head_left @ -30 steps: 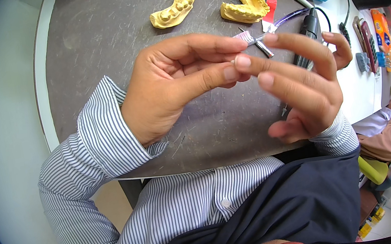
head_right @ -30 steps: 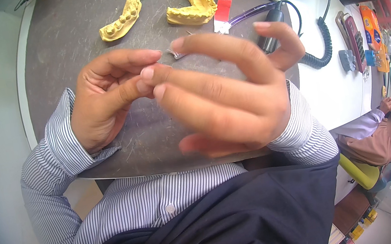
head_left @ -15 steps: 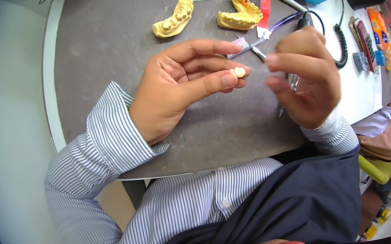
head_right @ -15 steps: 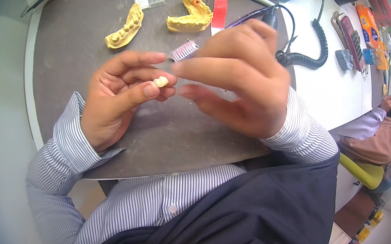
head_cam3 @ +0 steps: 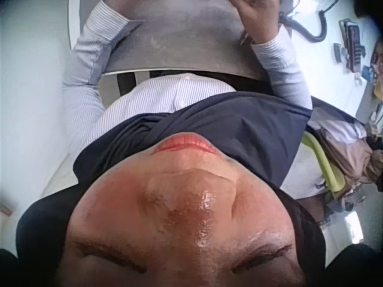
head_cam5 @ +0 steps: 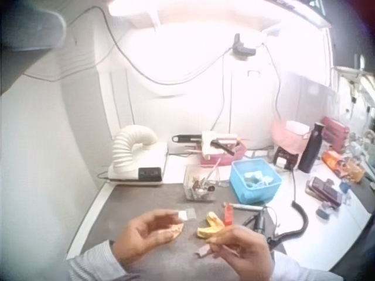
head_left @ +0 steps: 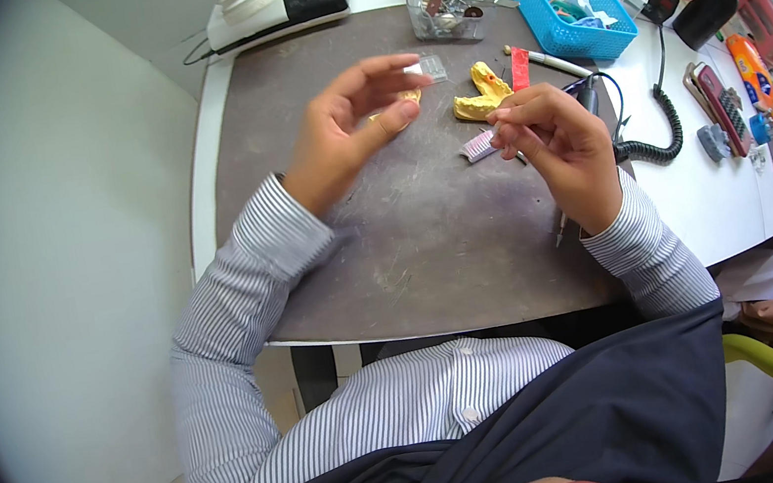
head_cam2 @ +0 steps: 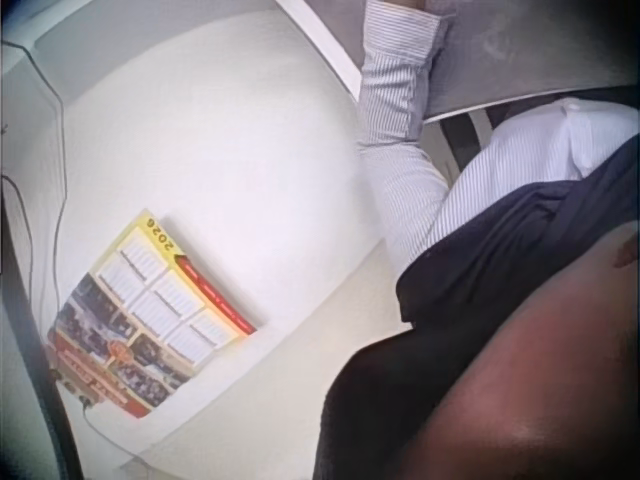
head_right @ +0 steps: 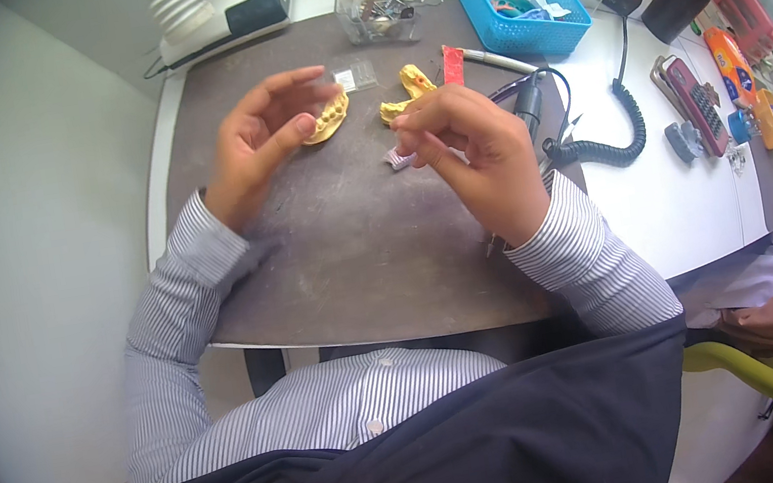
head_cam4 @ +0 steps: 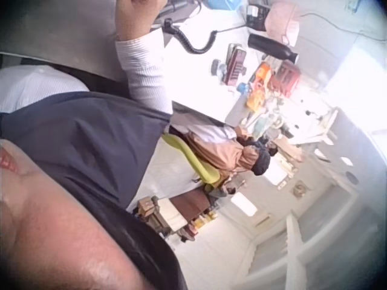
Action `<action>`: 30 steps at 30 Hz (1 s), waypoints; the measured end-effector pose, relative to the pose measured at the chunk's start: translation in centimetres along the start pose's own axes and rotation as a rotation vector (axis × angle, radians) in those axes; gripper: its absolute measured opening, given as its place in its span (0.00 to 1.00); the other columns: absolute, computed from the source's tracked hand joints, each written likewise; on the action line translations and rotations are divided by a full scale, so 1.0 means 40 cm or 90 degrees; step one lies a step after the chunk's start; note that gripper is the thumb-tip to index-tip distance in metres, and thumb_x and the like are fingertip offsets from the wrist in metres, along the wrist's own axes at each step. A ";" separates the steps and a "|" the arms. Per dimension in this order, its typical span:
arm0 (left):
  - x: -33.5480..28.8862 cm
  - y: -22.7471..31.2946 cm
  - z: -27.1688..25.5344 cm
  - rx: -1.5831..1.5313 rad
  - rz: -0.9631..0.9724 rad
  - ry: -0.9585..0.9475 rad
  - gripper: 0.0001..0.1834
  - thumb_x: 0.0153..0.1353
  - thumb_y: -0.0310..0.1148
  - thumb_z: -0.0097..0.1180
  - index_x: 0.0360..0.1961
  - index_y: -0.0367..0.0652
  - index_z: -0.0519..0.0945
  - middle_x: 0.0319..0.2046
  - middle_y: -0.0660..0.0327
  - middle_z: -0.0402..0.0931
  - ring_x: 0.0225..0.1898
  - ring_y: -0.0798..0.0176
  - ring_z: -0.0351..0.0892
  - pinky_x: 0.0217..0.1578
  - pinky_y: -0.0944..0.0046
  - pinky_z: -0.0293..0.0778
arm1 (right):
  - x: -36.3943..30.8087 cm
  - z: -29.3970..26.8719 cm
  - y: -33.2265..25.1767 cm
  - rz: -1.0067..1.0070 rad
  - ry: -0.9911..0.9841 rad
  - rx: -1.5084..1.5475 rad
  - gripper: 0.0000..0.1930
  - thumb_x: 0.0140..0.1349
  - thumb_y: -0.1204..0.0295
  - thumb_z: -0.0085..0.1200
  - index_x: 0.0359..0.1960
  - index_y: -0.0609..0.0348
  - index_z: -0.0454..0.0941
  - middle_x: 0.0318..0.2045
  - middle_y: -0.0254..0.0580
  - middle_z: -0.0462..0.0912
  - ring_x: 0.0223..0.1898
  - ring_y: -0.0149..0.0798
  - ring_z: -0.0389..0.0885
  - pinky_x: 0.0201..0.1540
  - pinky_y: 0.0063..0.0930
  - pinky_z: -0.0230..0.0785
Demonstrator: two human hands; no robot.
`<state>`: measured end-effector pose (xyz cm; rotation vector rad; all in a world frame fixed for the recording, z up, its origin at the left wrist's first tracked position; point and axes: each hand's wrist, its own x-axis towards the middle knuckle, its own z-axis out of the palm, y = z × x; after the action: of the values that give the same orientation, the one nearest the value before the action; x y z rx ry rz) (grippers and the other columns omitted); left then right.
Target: The person uses a rotary tool to carve and shape a small, tooth-like object. They periodically place the object into a yellow dental mold to check the fit and alignment.
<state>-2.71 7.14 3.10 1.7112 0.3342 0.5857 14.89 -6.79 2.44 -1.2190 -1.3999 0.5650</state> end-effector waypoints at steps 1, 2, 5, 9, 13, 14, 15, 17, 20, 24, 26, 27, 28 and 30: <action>0.020 -0.030 -0.038 0.104 0.036 -0.014 0.26 0.53 0.39 0.51 0.52 0.42 0.64 0.48 0.56 0.68 0.53 0.60 0.63 0.53 0.59 0.58 | -0.001 -0.005 0.010 0.042 -0.006 0.064 0.05 0.53 0.83 0.48 0.33 0.66 0.70 0.34 0.42 0.74 0.35 0.32 0.77 0.38 0.19 0.71; 0.030 -0.049 -0.069 0.210 0.070 -0.026 0.27 0.52 0.40 0.52 0.53 0.43 0.63 0.50 0.56 0.66 0.55 0.60 0.60 0.55 0.58 0.56 | 0.000 -0.007 0.011 0.082 -0.015 0.132 0.05 0.54 0.82 0.48 0.33 0.66 0.69 0.34 0.42 0.74 0.35 0.31 0.77 0.38 0.19 0.71; 0.043 -0.099 -0.113 0.303 0.057 -0.116 0.33 0.46 0.36 0.52 0.56 0.48 0.60 0.57 0.58 0.56 0.60 0.58 0.52 0.58 0.55 0.50 | 0.003 -0.008 0.028 0.107 -0.024 0.166 0.05 0.55 0.80 0.48 0.33 0.66 0.69 0.34 0.44 0.75 0.36 0.31 0.77 0.40 0.19 0.70; 0.050 -0.123 -0.120 0.331 0.063 -0.252 0.37 0.43 0.30 0.52 0.58 0.48 0.56 0.58 0.58 0.54 0.60 0.56 0.50 0.60 0.60 0.47 | 0.016 -0.015 0.035 0.136 -0.038 0.168 0.06 0.54 0.78 0.50 0.34 0.66 0.70 0.35 0.44 0.75 0.38 0.33 0.76 0.44 0.21 0.69; 0.049 -0.106 -0.102 0.332 0.034 -0.223 0.42 0.39 0.38 0.62 0.57 0.46 0.57 0.55 0.56 0.58 0.57 0.57 0.56 0.58 0.60 0.52 | 0.027 -0.030 0.034 0.164 -0.019 0.227 0.09 0.55 0.76 0.50 0.35 0.68 0.70 0.37 0.47 0.74 0.41 0.37 0.76 0.47 0.24 0.68; 0.046 -0.097 -0.097 0.303 0.012 -0.198 0.43 0.38 0.40 0.64 0.57 0.46 0.58 0.54 0.56 0.59 0.56 0.57 0.58 0.57 0.60 0.53 | 0.028 -0.035 0.036 0.176 -0.014 0.232 0.09 0.55 0.75 0.50 0.35 0.68 0.70 0.37 0.48 0.74 0.41 0.37 0.76 0.47 0.25 0.68; 0.045 -0.094 -0.094 0.334 0.022 -0.185 0.43 0.37 0.40 0.65 0.56 0.47 0.59 0.52 0.57 0.61 0.55 0.58 0.59 0.56 0.60 0.54 | 0.028 -0.038 0.040 0.187 -0.009 0.237 0.09 0.55 0.75 0.50 0.36 0.68 0.70 0.37 0.48 0.74 0.41 0.37 0.76 0.47 0.25 0.68; 0.035 -0.094 -0.093 0.397 0.036 -0.158 0.43 0.35 0.40 0.67 0.55 0.49 0.62 0.48 0.59 0.63 0.53 0.60 0.61 0.54 0.61 0.56 | 0.029 -0.036 0.045 0.208 -0.007 0.274 0.09 0.55 0.75 0.50 0.36 0.68 0.69 0.38 0.48 0.74 0.41 0.38 0.76 0.47 0.25 0.68; 0.032 -0.104 -0.074 0.496 0.050 -0.150 0.40 0.35 0.43 0.67 0.52 0.47 0.65 0.40 0.60 0.64 0.46 0.61 0.65 0.49 0.62 0.60 | 0.033 -0.039 0.059 0.230 -0.012 0.340 0.09 0.55 0.75 0.49 0.36 0.68 0.69 0.38 0.48 0.74 0.42 0.38 0.76 0.47 0.25 0.68; 0.025 -0.102 -0.070 0.695 0.048 -0.141 0.29 0.40 0.44 0.65 0.43 0.44 0.70 0.35 0.60 0.66 0.38 0.62 0.68 0.41 0.65 0.65 | 0.031 -0.047 0.075 0.239 -0.008 0.361 0.09 0.55 0.74 0.50 0.36 0.67 0.68 0.38 0.48 0.74 0.42 0.39 0.75 0.48 0.25 0.68; 0.022 -0.071 -0.089 0.616 -0.084 -0.182 0.25 0.42 0.44 0.63 0.39 0.42 0.72 0.33 0.61 0.67 0.35 0.63 0.69 0.36 0.67 0.66 | 0.031 -0.046 0.075 0.236 -0.014 0.359 0.09 0.55 0.74 0.50 0.36 0.66 0.68 0.38 0.49 0.74 0.43 0.39 0.75 0.49 0.26 0.67; 0.012 -0.058 -0.094 0.578 -0.068 -0.188 0.20 0.45 0.41 0.61 0.36 0.40 0.72 0.30 0.62 0.69 0.30 0.66 0.69 0.31 0.69 0.67 | 0.031 -0.045 0.074 0.235 -0.018 0.354 0.09 0.55 0.74 0.50 0.36 0.66 0.68 0.38 0.48 0.73 0.43 0.39 0.75 0.49 0.26 0.67; 0.009 -0.054 -0.092 0.578 -0.062 -0.183 0.21 0.45 0.41 0.61 0.36 0.40 0.72 0.30 0.62 0.69 0.30 0.67 0.69 0.30 0.70 0.68 | 0.031 -0.047 0.075 0.235 -0.020 0.343 0.10 0.55 0.74 0.50 0.36 0.66 0.68 0.38 0.48 0.73 0.43 0.39 0.75 0.49 0.26 0.67; 0.006 -0.054 -0.086 0.576 -0.049 -0.173 0.21 0.45 0.40 0.61 0.37 0.40 0.72 0.30 0.62 0.70 0.28 0.68 0.69 0.28 0.71 0.68 | 0.029 -0.052 0.079 0.234 -0.027 0.323 0.10 0.55 0.73 0.50 0.37 0.65 0.69 0.39 0.48 0.73 0.44 0.39 0.75 0.50 0.26 0.65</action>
<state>-4.20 10.59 1.52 2.5942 0.5100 0.1174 18.11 -5.30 0.69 -1.0482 -0.9789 1.1312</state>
